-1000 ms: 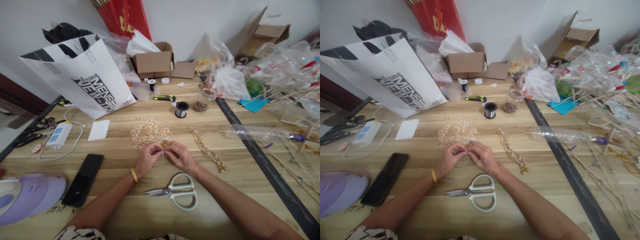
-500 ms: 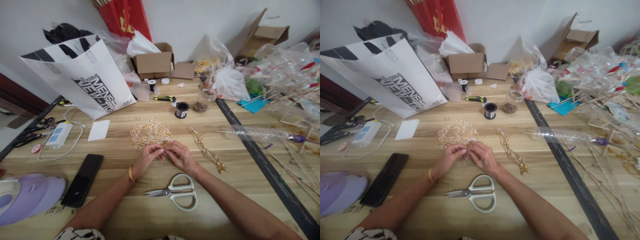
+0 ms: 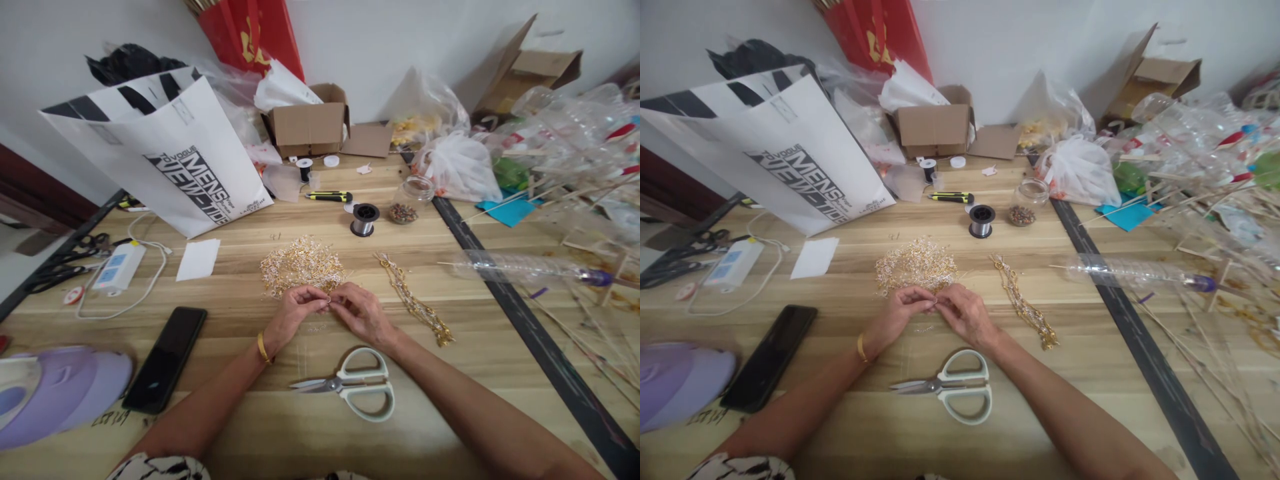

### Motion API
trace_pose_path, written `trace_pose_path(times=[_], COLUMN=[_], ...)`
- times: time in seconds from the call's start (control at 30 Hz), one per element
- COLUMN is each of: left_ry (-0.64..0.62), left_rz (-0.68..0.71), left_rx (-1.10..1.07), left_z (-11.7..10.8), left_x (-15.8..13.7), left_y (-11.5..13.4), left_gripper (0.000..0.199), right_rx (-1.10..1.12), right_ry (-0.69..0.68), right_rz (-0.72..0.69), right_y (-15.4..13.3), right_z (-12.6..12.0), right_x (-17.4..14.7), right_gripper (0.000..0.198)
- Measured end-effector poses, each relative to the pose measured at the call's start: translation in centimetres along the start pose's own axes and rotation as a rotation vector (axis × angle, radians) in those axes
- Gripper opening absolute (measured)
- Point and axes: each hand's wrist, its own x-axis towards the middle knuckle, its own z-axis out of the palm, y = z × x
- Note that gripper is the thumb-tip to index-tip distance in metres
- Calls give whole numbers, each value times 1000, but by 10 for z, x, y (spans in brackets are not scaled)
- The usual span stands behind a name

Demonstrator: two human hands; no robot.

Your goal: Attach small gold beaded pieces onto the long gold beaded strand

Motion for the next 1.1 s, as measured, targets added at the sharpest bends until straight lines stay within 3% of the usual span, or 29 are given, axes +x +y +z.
trace_pose_path(times=[0.37,0.83,1.1], left_ry=[39,53,48], left_rz=[16,22,22], left_rx=[7,-25,-39], left_z=[2,1,2], left_x=[-1,-1,-1], left_y=[3,1,1], left_gripper=[15,15,16], right_rx=[33,-1,16], right_ry=[-16,-4,-1], right_rz=[84,-5,39], right_y=[0,-1,-1], right_z=[2,-1,0], right_x=[-5,1,-1], right_gripper=[13,10,8])
